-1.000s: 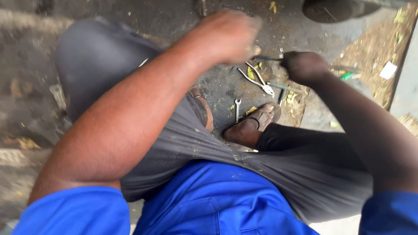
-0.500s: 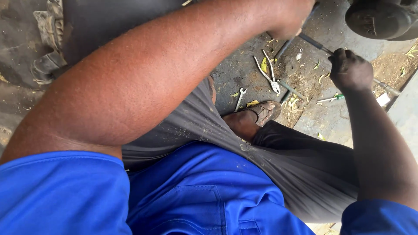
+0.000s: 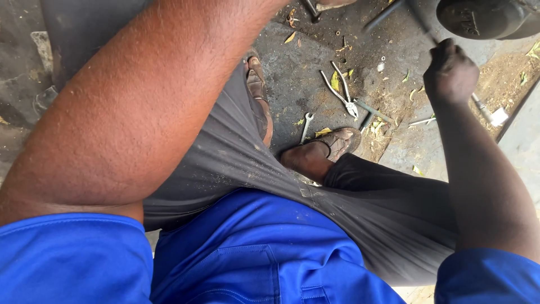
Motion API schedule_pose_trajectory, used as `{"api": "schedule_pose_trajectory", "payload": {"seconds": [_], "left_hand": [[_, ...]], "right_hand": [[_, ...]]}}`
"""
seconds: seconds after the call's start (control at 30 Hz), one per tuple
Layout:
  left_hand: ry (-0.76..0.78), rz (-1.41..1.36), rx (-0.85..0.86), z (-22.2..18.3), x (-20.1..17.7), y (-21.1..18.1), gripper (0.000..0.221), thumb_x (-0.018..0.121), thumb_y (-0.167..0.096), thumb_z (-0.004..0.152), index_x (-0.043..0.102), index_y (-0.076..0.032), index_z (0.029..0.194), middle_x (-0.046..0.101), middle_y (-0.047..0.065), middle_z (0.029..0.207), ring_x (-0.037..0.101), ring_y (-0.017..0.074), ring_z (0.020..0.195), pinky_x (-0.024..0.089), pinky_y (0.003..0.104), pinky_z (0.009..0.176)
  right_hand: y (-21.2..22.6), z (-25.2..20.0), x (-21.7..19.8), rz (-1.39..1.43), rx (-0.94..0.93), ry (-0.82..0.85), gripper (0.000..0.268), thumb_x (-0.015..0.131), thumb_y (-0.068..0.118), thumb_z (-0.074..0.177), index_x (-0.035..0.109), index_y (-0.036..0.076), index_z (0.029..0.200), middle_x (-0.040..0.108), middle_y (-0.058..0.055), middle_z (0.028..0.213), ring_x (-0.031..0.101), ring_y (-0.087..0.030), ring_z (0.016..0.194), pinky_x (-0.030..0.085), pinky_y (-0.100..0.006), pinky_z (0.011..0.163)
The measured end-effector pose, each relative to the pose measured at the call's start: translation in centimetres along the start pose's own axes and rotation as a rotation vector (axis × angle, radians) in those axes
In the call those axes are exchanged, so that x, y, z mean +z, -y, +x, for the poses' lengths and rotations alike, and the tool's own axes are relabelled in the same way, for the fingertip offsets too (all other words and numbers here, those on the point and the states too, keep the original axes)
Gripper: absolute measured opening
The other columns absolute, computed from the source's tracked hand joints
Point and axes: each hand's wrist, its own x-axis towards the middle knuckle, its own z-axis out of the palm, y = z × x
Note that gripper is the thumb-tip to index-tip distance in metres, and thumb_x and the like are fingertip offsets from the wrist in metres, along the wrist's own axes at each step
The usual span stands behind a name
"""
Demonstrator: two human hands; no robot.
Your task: The person sits on the ground beside a scooter and works on its rear body panel and wheel area. They loosen and remove fasteners by hand, then use a socket wrench to work on bolts near the rear wheel and engine cover, repositioning the tool repeatedly.
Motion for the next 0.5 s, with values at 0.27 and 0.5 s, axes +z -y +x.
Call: {"api": "schedule_pose_trajectory", "payload": {"seconds": [0.27,0.5], "left_hand": [[0.009,0.015,0.018,-3.0,1.2,0.3,0.049,0.068,-0.041,0.098,0.063,0.001,0.123,0.07,0.023,0.111,0.067,0.0419,0.102,0.053,0.055,0.09],[-0.004,-0.003,0.002,-5.5,1.3,1.8,0.048,0.068,-0.041,0.099,0.064,0.0,0.123,0.07,0.023,0.111,0.067,0.0419,0.102,0.053,0.055,0.09]], "right_hand": [[0.3,-0.2,-3.4,-0.133,-0.181,-0.054,0.031,0.061,0.023,0.12,0.063,0.011,0.092,0.069,-0.003,0.077,0.06,-0.012,0.058,0.044,-0.026,0.045],[-2.2,-0.7,-2.5,-0.139,-0.143,-0.057,0.029,0.057,0.016,0.117,0.063,0.012,0.09,0.07,-0.002,0.078,0.059,-0.009,0.055,0.042,-0.025,0.043]]}}
